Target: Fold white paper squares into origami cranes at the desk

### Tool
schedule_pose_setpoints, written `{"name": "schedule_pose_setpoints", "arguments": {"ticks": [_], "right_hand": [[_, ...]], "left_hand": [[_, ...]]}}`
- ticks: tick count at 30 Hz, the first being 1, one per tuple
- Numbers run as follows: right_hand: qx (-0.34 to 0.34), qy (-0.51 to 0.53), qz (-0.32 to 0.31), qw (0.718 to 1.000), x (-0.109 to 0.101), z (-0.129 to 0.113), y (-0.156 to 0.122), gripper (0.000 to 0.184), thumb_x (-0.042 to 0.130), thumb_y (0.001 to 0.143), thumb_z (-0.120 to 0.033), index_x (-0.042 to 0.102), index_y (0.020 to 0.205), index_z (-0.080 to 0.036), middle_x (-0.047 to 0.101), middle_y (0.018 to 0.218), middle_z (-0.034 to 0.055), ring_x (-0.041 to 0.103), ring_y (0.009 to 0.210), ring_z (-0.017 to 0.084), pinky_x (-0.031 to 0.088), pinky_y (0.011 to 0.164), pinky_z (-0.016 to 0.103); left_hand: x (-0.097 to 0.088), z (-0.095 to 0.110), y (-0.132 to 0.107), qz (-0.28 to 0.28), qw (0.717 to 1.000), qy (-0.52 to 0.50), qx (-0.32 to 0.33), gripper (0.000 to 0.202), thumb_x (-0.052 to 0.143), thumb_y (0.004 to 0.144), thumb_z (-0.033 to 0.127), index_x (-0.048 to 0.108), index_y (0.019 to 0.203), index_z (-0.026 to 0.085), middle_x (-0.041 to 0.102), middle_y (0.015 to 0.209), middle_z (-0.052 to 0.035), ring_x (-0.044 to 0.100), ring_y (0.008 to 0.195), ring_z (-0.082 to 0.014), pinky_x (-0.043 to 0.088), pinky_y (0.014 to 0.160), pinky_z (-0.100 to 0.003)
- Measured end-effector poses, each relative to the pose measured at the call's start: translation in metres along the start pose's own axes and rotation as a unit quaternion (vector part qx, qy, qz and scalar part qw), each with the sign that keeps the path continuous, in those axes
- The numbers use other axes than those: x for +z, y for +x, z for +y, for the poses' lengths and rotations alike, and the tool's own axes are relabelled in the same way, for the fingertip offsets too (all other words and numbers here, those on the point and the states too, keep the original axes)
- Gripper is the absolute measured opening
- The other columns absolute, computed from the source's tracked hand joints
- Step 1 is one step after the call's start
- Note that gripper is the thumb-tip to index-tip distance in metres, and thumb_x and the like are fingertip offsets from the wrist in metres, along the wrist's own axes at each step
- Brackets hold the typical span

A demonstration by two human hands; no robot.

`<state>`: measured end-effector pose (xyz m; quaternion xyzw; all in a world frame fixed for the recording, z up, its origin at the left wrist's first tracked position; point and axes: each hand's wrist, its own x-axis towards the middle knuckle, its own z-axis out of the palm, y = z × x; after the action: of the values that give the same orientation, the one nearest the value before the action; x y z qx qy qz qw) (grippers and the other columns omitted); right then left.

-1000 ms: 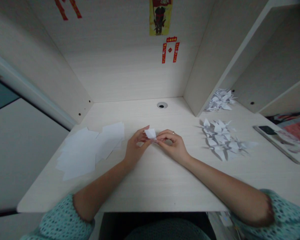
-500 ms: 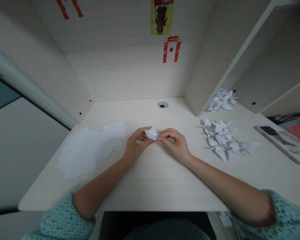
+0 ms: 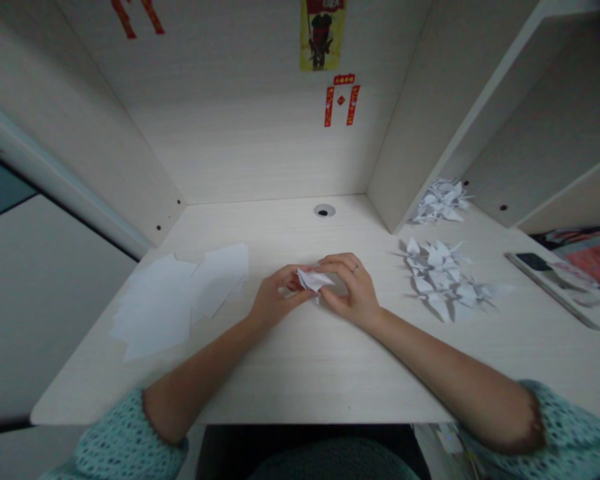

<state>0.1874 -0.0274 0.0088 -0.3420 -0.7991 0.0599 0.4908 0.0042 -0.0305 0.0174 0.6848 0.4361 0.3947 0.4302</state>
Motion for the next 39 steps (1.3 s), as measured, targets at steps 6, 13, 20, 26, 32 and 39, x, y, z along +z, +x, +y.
{"name": "schedule_pose_setpoints", "arguments": {"ticks": [6, 13, 20, 26, 32, 39], "right_hand": [[-0.002, -0.028, -0.053, 0.998, 0.001, 0.002, -0.006, 0.036, 0.055, 0.080, -0.023, 0.063, 0.115, -0.030, 0.065, 0.090, 0.0053, 0.058, 0.083, 0.022, 0.046, 0.076, 0.039], [0.022, 0.004, -0.036, 0.999, 0.001, 0.006, -0.008, 0.027, 0.056, 0.082, -0.021, 0.068, 0.105, -0.029, 0.072, 0.090, 0.0033, 0.064, 0.082, 0.020, 0.049, 0.075, 0.037], [0.089, 0.070, 0.030, 0.993, 0.005, 0.006, -0.007, 0.020, 0.057, 0.082, -0.018, 0.070, 0.092, -0.029, 0.074, 0.090, 0.0005, 0.068, 0.082, 0.019, 0.053, 0.077, 0.036], [0.082, 0.095, -0.002, 0.992, 0.004, 0.006, -0.005, 0.033, 0.052, 0.084, -0.014, 0.066, 0.108, -0.032, 0.070, 0.107, -0.0003, 0.066, 0.096, 0.019, 0.052, 0.085, 0.038], [0.198, 0.120, 0.045, 0.972, 0.007, 0.012, -0.005, 0.018, 0.061, 0.080, -0.024, 0.072, 0.093, -0.028, 0.073, 0.095, 0.0023, 0.068, 0.088, 0.022, 0.052, 0.082, 0.039], [0.322, 0.145, 0.086, 0.932, 0.011, 0.020, -0.004, 0.017, 0.074, 0.067, -0.036, 0.070, 0.070, -0.019, 0.073, 0.077, 0.0058, 0.065, 0.072, 0.022, 0.050, 0.070, 0.036]], "left_hand": [[0.003, 0.002, -0.002, -0.028, 1.000, 0.010, 0.001, 0.025, 0.070, 0.070, 0.030, 0.064, 0.092, 0.019, 0.069, 0.080, -0.0010, 0.064, 0.073, -0.0147, 0.051, 0.071, -0.027], [0.001, -0.004, 0.000, -0.020, 1.000, -0.005, -0.009, 0.038, 0.069, 0.072, 0.034, 0.061, 0.106, 0.019, 0.070, 0.087, -0.0033, 0.065, 0.075, -0.0155, 0.051, 0.070, -0.027], [0.000, -0.003, 0.000, -0.010, 1.000, 0.021, -0.021, 0.039, 0.068, 0.073, 0.037, 0.061, 0.106, 0.018, 0.070, 0.080, -0.0033, 0.065, 0.070, -0.0149, 0.050, 0.066, -0.025], [-0.001, -0.003, 0.002, 0.026, 0.999, 0.035, -0.024, 0.038, 0.067, 0.072, 0.038, 0.061, 0.106, 0.020, 0.070, 0.079, -0.0013, 0.064, 0.067, -0.0134, 0.050, 0.063, -0.024], [-0.003, 0.000, 0.002, 0.016, 0.997, 0.063, -0.049, 0.036, 0.065, 0.073, 0.039, 0.063, 0.104, 0.022, 0.070, 0.075, -0.0001, 0.063, 0.062, -0.0128, 0.048, 0.058, -0.022], [-0.003, -0.006, 0.003, 0.006, 0.996, 0.068, -0.050, 0.035, 0.063, 0.075, 0.037, 0.063, 0.105, 0.020, 0.071, 0.080, -0.0024, 0.064, 0.064, -0.0141, 0.048, 0.057, -0.022]]}}
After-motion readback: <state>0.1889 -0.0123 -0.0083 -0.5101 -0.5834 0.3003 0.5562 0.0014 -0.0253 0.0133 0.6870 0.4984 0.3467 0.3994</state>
